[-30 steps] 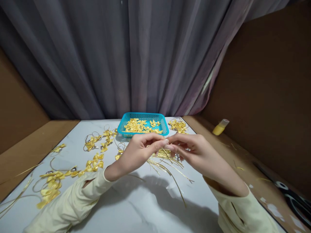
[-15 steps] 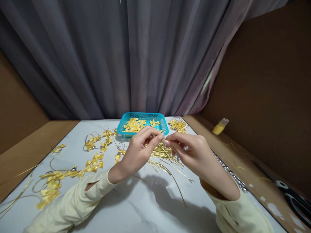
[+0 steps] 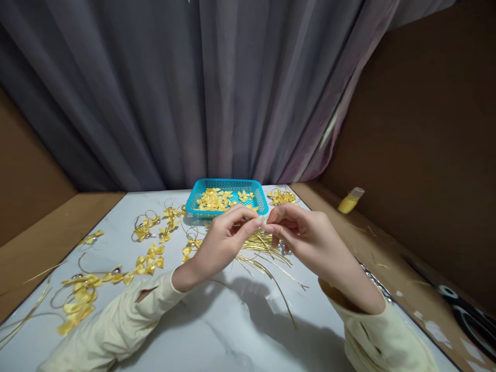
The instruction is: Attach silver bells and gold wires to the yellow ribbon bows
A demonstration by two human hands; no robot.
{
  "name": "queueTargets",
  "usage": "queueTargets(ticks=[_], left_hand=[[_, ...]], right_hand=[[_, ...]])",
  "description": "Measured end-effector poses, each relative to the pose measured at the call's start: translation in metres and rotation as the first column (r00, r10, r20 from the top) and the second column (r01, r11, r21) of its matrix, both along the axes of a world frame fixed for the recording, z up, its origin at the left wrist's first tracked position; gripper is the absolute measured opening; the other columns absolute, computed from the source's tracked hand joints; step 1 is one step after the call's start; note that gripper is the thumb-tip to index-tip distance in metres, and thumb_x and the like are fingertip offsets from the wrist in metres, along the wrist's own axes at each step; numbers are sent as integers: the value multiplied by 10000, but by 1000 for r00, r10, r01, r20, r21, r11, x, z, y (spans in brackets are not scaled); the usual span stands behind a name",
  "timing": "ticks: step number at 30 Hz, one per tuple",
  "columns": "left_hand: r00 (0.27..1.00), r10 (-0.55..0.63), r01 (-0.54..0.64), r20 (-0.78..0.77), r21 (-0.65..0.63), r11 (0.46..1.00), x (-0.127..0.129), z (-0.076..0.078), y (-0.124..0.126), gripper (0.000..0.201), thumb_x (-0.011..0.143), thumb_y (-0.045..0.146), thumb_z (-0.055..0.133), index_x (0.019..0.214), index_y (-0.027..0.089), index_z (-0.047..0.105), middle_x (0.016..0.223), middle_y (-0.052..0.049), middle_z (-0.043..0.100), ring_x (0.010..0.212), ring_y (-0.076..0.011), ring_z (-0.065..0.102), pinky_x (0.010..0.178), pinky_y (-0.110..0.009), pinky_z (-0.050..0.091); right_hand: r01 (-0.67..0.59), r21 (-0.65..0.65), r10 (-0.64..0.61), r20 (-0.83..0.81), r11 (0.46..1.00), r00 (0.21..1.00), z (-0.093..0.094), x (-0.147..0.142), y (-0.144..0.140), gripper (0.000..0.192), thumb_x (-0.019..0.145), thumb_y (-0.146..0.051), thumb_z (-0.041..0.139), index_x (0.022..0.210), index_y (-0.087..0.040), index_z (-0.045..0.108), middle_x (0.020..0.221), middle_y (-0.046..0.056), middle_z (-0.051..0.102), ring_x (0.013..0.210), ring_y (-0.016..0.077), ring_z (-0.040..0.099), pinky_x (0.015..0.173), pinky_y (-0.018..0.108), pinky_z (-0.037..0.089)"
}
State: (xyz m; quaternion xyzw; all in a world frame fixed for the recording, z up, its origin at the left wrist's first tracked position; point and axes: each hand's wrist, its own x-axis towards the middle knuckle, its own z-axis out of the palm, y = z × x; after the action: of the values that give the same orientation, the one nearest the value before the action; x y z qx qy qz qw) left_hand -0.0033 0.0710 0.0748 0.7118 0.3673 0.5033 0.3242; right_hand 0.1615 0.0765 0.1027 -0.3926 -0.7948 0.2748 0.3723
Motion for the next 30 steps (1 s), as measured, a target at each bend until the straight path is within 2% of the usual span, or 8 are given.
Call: queueTargets(ticks=[6,13,17,20,24,26,30], left_hand=[[999,40,-37,-29,80,996,0,-3,2,134,865,207,524,761,152,587,759,-11,548,708,-117,497,614,-229,388],[993,116,-109,-26,185,977,-1,-6,3,111,845,172,550,747,152,596,765,-16,568,727,-118,524,605,-219,414],[991,137,-135,4,170,976,0,-4,2,97,834,176,568,749,155,610,778,-21,564,742,-116,529,542,-189,410],[991,131,-134,25,157,979,0,-3,2,107,830,180,575,737,162,626,790,-22,562,757,-114,535,511,-171,408],[990,140,-137,-3,203,970,0,-6,4,121,838,177,566,741,165,637,787,-23,555,755,-116,539,512,-174,420],[982,184,-166,-34,301,939,-1,-10,6,97,835,169,573,761,161,635,793,-21,541,717,-108,531,499,-180,412],[954,287,-199,-85,537,820,-2,-17,8,68,837,115,558,833,152,614,837,-24,518,724,-104,528,573,-209,444]], right_hand=[[28,15,-29,20,999,999,-2,0,0,161,816,-238,534,673,-164,523,557,2,569,473,106,525,476,234,410],[-11,-50,11,8,999,1000,4,1,-3,145,821,-245,530,702,-162,526,535,-15,549,465,100,529,462,224,414],[0,-9,0,-6,1000,1000,5,2,-2,92,815,-239,533,829,-152,559,632,18,626,500,115,584,467,230,438],[2,18,-2,45,1000,999,3,3,-1,130,824,-209,519,909,-149,596,628,22,659,510,122,601,494,235,453],[-5,47,-2,143,999,990,1,0,-1,176,855,-179,474,816,-150,644,546,9,640,478,112,582,502,224,433],[17,81,-31,176,997,984,0,-2,-3,179,851,-166,478,799,-145,648,536,7,636,456,105,564,488,218,411],[28,121,-58,246,992,968,1,-5,-6,198,848,-137,453,742,-142,621,517,2,613,442,97,537,470,206,375]])
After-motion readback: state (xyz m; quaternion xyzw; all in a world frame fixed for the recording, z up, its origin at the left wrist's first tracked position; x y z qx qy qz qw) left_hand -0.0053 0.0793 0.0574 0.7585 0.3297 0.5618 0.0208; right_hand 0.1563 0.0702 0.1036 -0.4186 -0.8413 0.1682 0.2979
